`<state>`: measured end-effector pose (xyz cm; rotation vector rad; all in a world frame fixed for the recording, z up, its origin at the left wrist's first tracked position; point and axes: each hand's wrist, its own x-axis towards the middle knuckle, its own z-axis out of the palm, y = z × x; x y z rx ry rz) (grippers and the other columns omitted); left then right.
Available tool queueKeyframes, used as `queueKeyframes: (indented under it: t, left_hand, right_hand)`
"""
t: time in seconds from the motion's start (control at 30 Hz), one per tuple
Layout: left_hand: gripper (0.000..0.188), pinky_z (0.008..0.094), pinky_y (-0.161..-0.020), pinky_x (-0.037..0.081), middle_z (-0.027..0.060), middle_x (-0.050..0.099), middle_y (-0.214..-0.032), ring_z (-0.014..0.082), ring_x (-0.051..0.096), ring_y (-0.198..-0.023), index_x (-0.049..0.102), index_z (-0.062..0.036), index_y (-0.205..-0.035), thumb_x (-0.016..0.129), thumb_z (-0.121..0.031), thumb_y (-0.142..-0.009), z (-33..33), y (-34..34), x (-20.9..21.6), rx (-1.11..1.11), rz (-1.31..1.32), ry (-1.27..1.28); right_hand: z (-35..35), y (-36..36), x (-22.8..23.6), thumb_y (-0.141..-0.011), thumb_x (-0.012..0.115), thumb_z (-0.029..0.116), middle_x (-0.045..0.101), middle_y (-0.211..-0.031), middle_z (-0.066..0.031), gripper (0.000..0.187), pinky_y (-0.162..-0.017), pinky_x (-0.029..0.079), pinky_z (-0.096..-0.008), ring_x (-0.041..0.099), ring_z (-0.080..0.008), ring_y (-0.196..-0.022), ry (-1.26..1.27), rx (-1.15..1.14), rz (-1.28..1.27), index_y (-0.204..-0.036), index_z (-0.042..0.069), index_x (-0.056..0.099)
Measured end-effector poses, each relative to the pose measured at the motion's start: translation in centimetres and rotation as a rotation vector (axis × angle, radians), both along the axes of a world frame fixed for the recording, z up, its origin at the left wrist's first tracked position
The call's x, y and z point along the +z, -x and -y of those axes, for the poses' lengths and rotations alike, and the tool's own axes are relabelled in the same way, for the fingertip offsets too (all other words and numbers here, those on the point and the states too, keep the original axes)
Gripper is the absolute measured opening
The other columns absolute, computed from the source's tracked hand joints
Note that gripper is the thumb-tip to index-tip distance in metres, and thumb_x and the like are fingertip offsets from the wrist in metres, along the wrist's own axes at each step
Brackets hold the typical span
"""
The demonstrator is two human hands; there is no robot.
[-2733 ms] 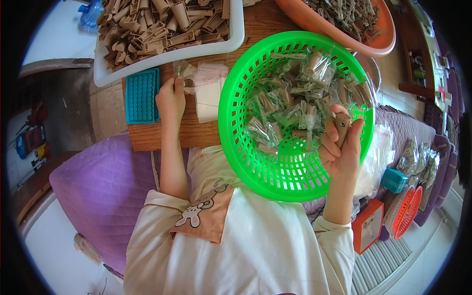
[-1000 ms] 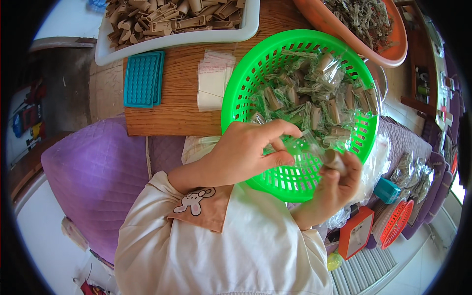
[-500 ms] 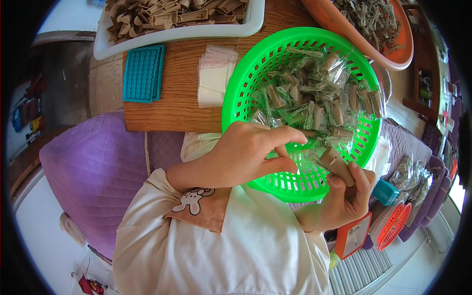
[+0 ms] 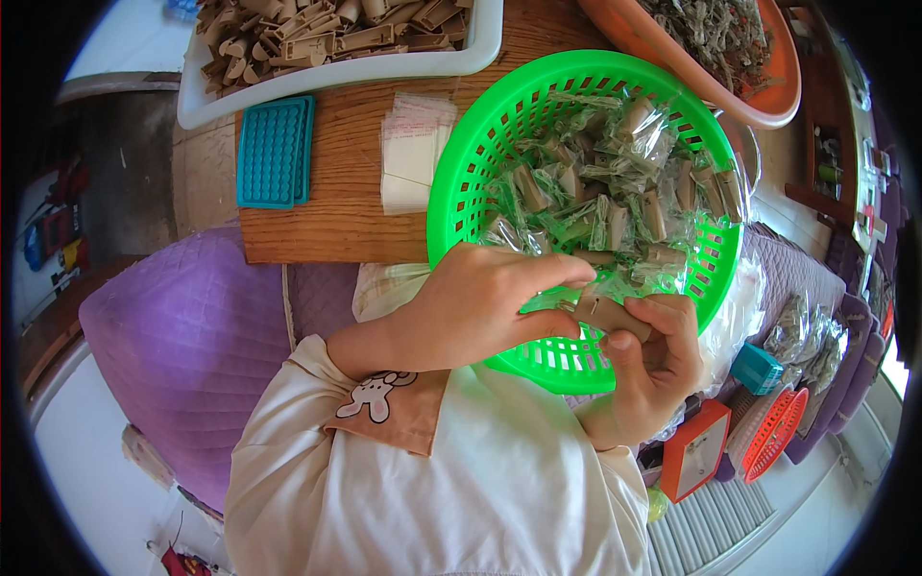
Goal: The person packs small brown cylindrical items into plastic bags by hand.
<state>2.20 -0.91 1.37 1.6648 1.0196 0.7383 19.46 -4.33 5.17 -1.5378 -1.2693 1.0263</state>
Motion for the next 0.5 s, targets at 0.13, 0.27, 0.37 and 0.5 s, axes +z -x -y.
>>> queueKeyframes:
  t: [0.13,0.27,0.37,0.5]
  left_hand:
    - [0.041,0.0288,-0.057,0.049,0.0047,0.064,-0.080,0.0208,0.063,-0.067,0.057,-0.0086,-0.101,0.073,-0.017,-0.064,0.3,-0.3,0.1,-0.029,-0.048,0.028]
    - [0.039,0.0294,-0.056,0.049,0.0064,0.064,-0.077,0.0217,0.063,-0.066,0.057,-0.0079,-0.100,0.073,-0.016,-0.064,0.5,-0.6,0.4,-0.016,-0.062,0.006]
    - [0.036,0.0311,-0.054,0.048,0.0090,0.063,-0.072,0.0232,0.062,-0.062,0.058,-0.0057,-0.097,0.072,-0.016,-0.066,0.8,-0.7,0.5,-0.027,-0.094,-0.017]
    - [0.028,0.0347,-0.053,0.048,0.0113,0.060,-0.067,0.0263,0.060,-0.060,0.056,-0.0039,-0.091,0.068,-0.018,-0.070,0.9,-0.6,1.2,-0.113,-0.118,-0.003]
  right_hand:
    - [-0.5,0.2,0.4,-0.067,0.068,-0.001,0.050,-0.080,-0.0050,0.021,-0.053,0.042,-0.0188,0.054,-0.0100,-0.067,0.094,0.021,-0.043,-0.087,-0.003,0.060]
    - [-0.9,0.1,0.8,-0.067,0.066,-0.003,0.051,-0.075,-0.0050,0.018,-0.051,0.043,-0.0199,0.055,-0.0101,-0.063,0.158,0.044,0.041,-0.084,-0.004,0.060]
    - [-1.5,-0.2,1.1,-0.065,0.067,-0.003,0.050,-0.070,-0.0049,0.017,-0.049,0.044,-0.0208,0.055,-0.0103,-0.059,0.216,0.117,0.120,-0.082,-0.003,0.061]
    - [-2.0,-1.0,1.5,-0.064,0.069,-0.001,0.051,-0.067,-0.0048,0.018,-0.048,0.044,-0.0212,0.054,-0.0104,-0.056,0.255,0.304,0.200,-0.081,-0.002,0.061]
